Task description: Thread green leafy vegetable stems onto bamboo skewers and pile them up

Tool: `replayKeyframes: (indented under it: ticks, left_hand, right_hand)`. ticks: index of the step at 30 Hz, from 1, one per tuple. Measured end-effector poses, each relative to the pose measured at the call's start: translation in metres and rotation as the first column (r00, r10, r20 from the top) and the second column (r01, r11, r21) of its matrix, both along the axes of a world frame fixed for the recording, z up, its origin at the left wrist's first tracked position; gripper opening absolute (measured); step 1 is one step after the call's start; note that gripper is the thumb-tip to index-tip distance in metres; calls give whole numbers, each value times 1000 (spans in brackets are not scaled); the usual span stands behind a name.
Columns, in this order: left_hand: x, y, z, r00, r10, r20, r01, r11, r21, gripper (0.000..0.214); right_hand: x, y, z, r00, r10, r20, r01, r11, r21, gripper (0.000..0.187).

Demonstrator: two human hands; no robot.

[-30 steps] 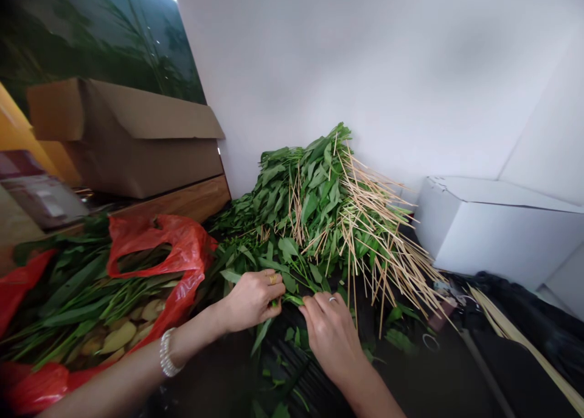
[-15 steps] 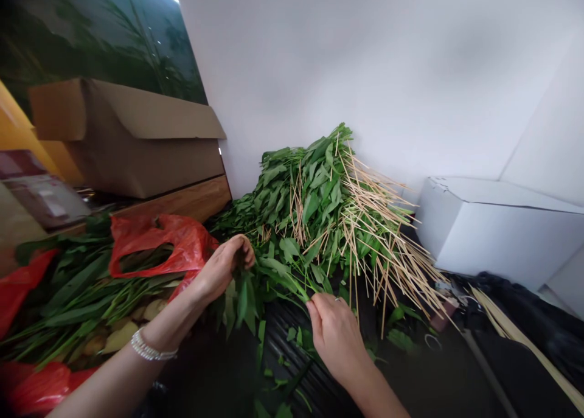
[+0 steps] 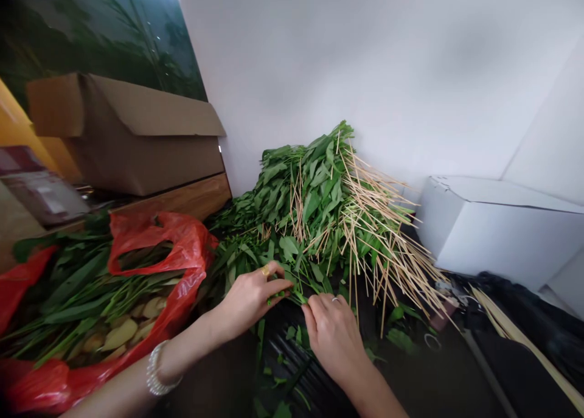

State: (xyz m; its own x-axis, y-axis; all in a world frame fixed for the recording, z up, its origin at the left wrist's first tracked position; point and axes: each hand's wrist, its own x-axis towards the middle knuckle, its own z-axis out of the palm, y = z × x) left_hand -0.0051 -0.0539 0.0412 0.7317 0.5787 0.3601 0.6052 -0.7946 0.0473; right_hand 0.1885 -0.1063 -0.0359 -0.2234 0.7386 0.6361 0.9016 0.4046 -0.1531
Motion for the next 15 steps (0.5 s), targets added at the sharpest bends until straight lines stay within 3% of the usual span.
replayKeyframes:
  ticks: [3, 8, 11, 15]
  left_hand:
    - [3, 3, -5, 991, -15, -135, 26, 996, 83, 17]
    - [9, 4, -7, 953, -87, -292, 125, 985, 115, 7]
    - [11, 6, -8, 943, -120, -312, 170, 975, 141, 2]
    - [8, 9, -8, 946, -145, -289, 192, 971, 140, 11]
  right_hand:
    - [-2, -2, 5, 998, 23, 64, -26, 999, 44, 29]
    - [-4, -4, 10, 994, 33, 108, -40, 997, 68, 31]
    - [-3, -4, 9, 995, 37, 88, -42, 998, 55, 31]
    - [-3, -6, 9, 997, 63, 45, -64, 998, 3, 28]
